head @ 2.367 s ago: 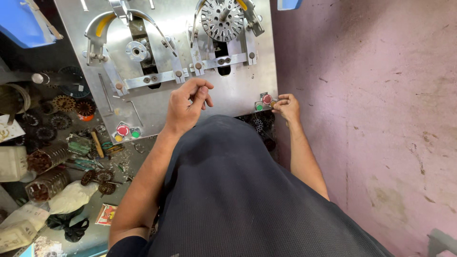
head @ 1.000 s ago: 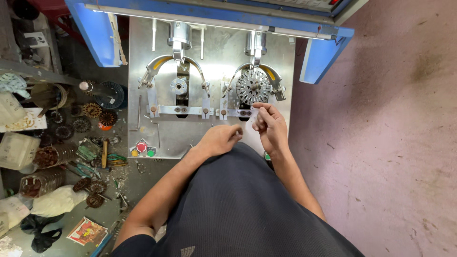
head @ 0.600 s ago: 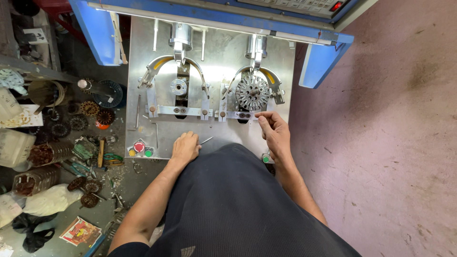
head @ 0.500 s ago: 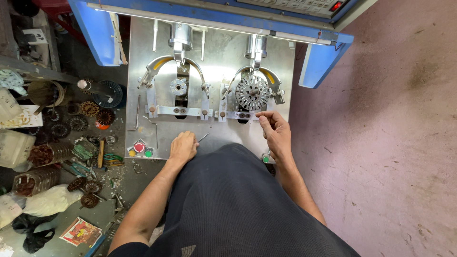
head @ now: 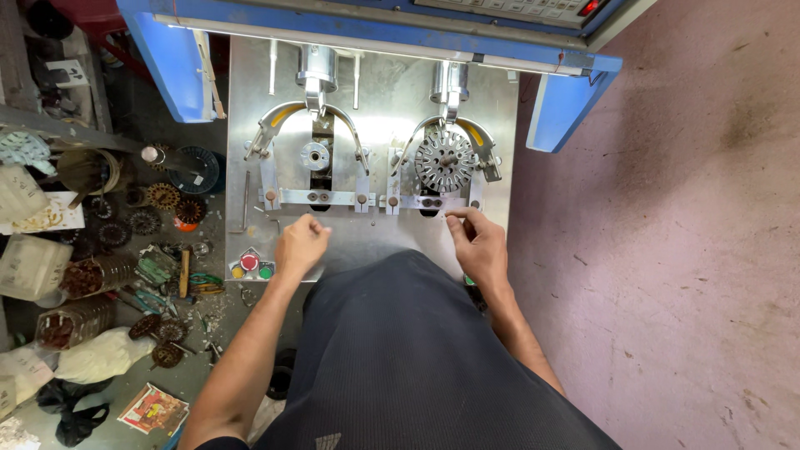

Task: The person uses an Allen key to tighten screws on a metal fixture and then places a circular metal component into the machine, securing it in place. The person continues to adjust and tighten the component using the Allen key.

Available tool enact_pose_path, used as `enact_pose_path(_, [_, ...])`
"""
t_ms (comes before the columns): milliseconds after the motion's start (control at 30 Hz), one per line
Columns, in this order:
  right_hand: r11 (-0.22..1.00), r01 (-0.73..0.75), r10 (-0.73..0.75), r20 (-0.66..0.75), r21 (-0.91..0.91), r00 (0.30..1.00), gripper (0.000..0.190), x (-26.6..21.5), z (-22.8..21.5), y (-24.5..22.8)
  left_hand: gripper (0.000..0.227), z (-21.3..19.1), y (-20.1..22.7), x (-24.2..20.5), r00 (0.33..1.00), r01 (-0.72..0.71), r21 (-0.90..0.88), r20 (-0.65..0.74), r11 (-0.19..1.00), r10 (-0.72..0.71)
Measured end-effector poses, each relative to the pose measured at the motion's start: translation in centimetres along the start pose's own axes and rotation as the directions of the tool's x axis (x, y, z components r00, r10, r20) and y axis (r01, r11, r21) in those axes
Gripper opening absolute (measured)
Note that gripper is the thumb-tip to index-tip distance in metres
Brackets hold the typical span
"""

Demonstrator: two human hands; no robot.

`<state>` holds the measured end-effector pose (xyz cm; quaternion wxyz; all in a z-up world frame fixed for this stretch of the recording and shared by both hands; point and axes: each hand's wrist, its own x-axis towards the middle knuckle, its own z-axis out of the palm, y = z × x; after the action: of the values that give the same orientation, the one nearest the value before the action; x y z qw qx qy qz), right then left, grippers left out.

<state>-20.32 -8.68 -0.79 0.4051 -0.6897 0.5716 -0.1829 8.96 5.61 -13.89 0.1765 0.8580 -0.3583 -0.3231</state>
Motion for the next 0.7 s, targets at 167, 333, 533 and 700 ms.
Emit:
enact_pose_path(167, [0.944,0.318,-0.308,0.115,-0.09,0.945,0.014,-1.5,0.9,-1.8,0.028,0.9,10.3,-1.0,0.903,-0.227,-0.551,0.191,0.803,0.385])
enact_pose_path(333, [0.905,0.392,-0.368,0.156,-0.165,0.917,0.013,-2.4,0.9,-2.5,0.024,0.9,17.2,-2.8,0.816,-0.33,-0.673,0.149,0.662,0.558])
enact_pose_path(533, [0.904,0.407,-0.363,0.268,-0.132,0.892,0.01,-2.6,-1.9,-3.3,0.02,-0.8,19.0,-3.6,0.843,-0.214,-0.761,0.173,0.613,0.509])
enact_pose_path(700, [0.938,0.338,-0.317,0.194,-0.083,0.928,0.02,-1.0,-4.8,-4.1,0.015,-3.2,19.9,-5.0,0.792,-0.45,-0.621,0.057,0.642,0.609])
